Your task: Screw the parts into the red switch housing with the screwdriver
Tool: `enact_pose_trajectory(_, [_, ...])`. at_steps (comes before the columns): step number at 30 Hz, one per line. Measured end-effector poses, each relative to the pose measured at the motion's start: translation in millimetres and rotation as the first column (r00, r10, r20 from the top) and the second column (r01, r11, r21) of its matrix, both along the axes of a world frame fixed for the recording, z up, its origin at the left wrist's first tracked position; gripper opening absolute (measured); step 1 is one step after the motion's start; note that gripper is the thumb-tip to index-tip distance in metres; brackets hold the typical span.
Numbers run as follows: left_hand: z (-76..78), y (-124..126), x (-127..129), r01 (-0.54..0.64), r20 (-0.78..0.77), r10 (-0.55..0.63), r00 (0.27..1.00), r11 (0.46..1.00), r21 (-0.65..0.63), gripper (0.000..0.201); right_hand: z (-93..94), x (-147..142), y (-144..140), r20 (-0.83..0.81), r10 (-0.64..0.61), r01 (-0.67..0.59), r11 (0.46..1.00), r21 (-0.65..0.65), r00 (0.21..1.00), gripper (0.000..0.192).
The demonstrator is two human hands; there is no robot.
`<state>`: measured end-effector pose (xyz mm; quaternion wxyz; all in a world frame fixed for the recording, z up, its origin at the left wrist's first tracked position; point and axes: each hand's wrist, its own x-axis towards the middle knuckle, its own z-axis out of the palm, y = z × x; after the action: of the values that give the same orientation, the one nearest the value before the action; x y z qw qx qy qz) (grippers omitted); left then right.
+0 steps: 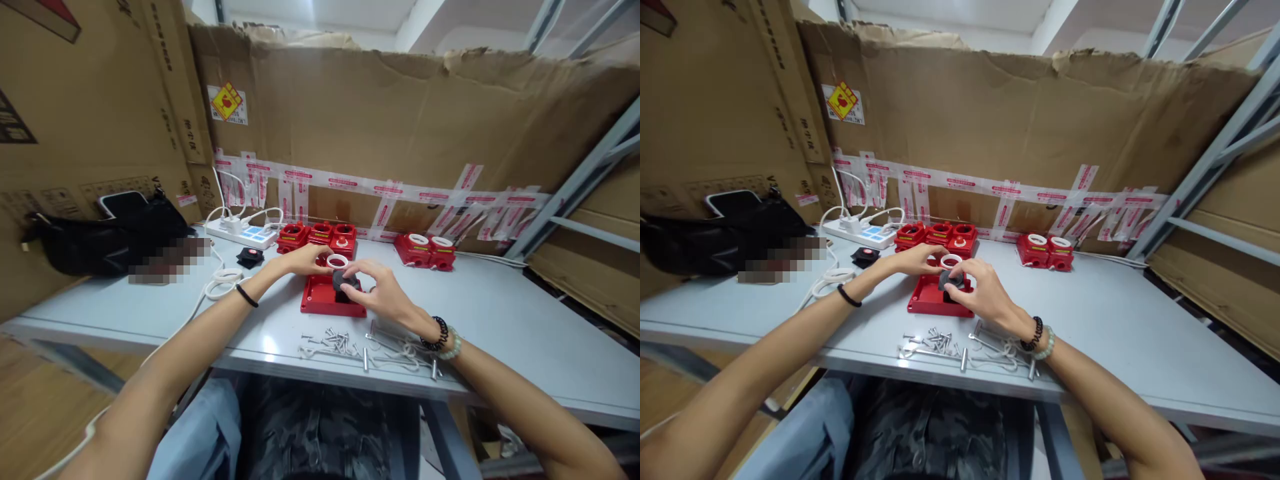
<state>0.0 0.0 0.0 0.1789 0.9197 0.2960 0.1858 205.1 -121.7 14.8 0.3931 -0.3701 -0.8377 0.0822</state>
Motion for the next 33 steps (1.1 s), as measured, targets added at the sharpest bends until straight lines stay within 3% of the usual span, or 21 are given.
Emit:
enact_pose_trajectory(9, [9.2,-4.7,-0.3,-0.045,0.029,0.043,0.999,0.996,0.083,0.051,-0.5,-0.5,-0.1,0.001,-0.012,0.012,1.000,0.007,1.000,0.009])
enact_pose_trajectory(17, [41.0,-25.6,-12.9,-0.172,0.115,0.156,0.981,0.975,0.140,0.050,-0.7,-1.1,-1.8,0.018,-0.022,0.021,1.000,0.006,1.000,0.011])
enact_pose_trajectory(22, [59.8,-45.4,-26.2,-0.217,0.221,0.177,0.959,0.961,0.172,0.051,7.3,1.6,-7.6,-0.052,-0.037,0.041,0.995,0.090,0.998,0.013])
enact_pose_trajectory(25, [64.4,-57.8,-27.0,-0.190,0.250,0.148,0.957,0.970,0.152,0.049,15.5,9.7,-7.8,-0.207,-0.092,0.128,0.977,0.168,0.974,0.005])
enact_pose_trajectory(29, [61.9,-70.8,-18.2,-0.091,0.192,0.067,0.979,0.989,0.117,0.048,22.2,21.8,-4.2,-0.386,-0.164,0.249,0.951,0.181,0.908,0.008])
enact_pose_trajectory(33, [52.9,-76.4,-6.7,0.018,0.154,-0.032,0.988,0.996,0.091,0.045,23.2,22.2,-6.0,-0.251,-0.058,0.106,0.978,0.181,0.966,0.023])
